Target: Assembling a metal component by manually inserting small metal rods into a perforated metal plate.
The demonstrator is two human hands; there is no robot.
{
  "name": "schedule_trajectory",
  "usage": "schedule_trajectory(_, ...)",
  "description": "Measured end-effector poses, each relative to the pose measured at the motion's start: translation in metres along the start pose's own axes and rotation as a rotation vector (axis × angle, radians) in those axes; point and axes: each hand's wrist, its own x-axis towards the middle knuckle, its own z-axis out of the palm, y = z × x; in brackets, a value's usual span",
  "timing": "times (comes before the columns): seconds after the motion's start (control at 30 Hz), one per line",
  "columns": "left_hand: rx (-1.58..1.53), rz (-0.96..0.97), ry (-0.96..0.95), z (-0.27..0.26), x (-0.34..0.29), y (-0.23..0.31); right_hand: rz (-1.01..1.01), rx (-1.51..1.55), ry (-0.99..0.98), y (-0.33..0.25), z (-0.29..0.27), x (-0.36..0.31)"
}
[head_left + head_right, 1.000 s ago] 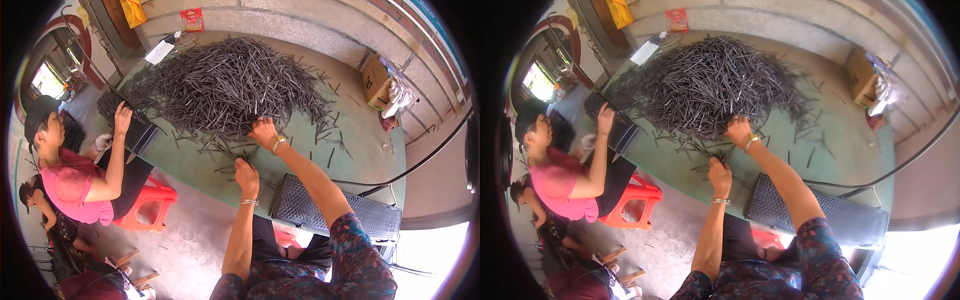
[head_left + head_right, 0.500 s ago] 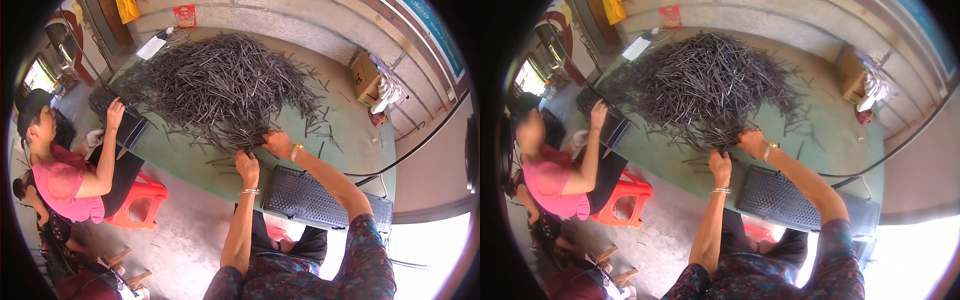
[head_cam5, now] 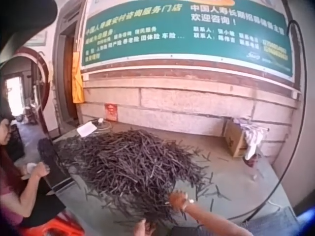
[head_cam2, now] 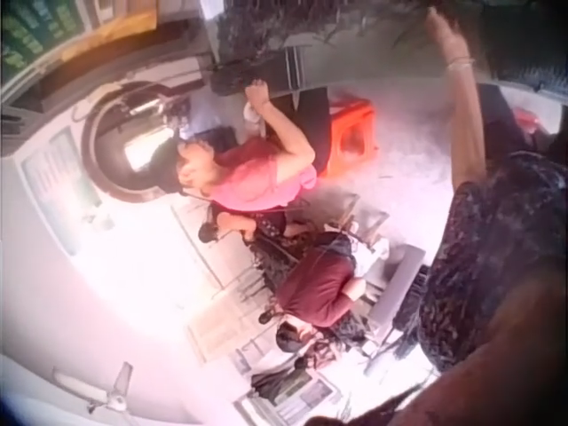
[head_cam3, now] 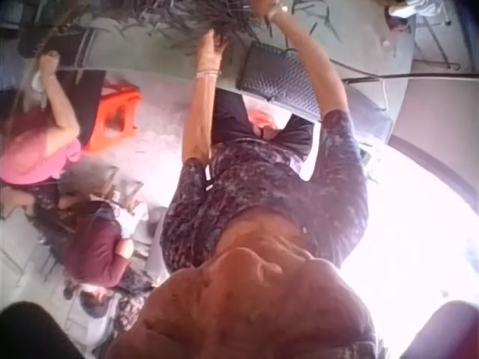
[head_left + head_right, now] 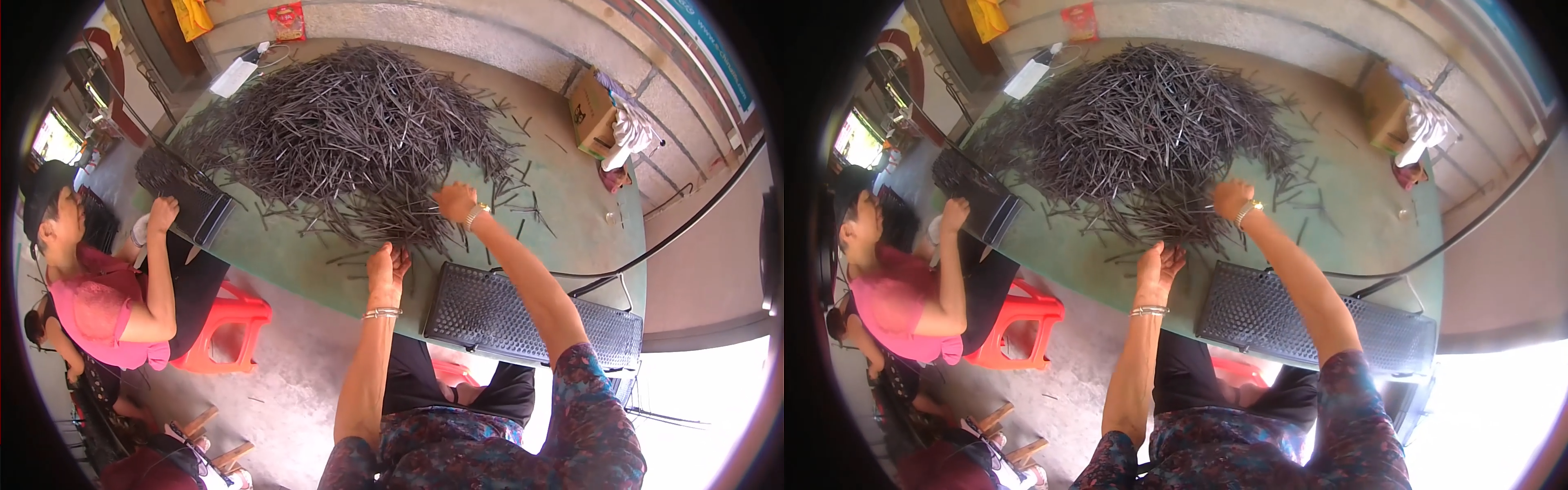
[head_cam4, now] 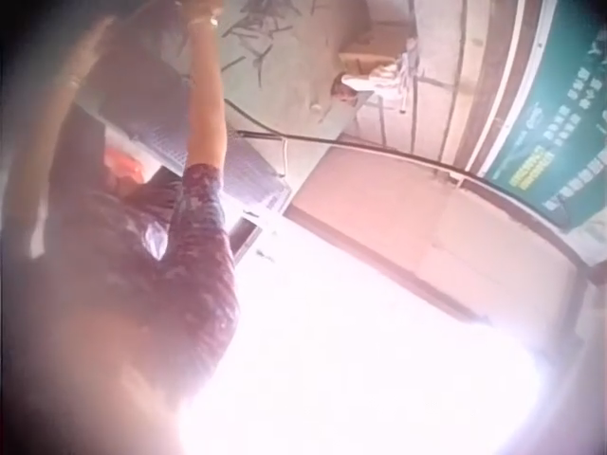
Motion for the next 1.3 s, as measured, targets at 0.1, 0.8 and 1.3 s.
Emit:
schedule_trajectory(0.1, 0.014, -0.023, 0.015, 0.0, 0.008, 0.007, 0.133, 0.138, 0.116, -0.018, 0.01, -0.002)
schedule_trajectory(0.8, 0.209, -0.192, -0.164, 0.036, 0.069, 0.004, -0.054, 0.433, 0.022, -0.033, 0.065, 0.021)
schedule_trajectory(1.3, -0.044, -0.082, -0.266, 0.077, 0.034, 0.009, -0.205, 0.268, 0.635, -0.067, -0.039, -0.076)
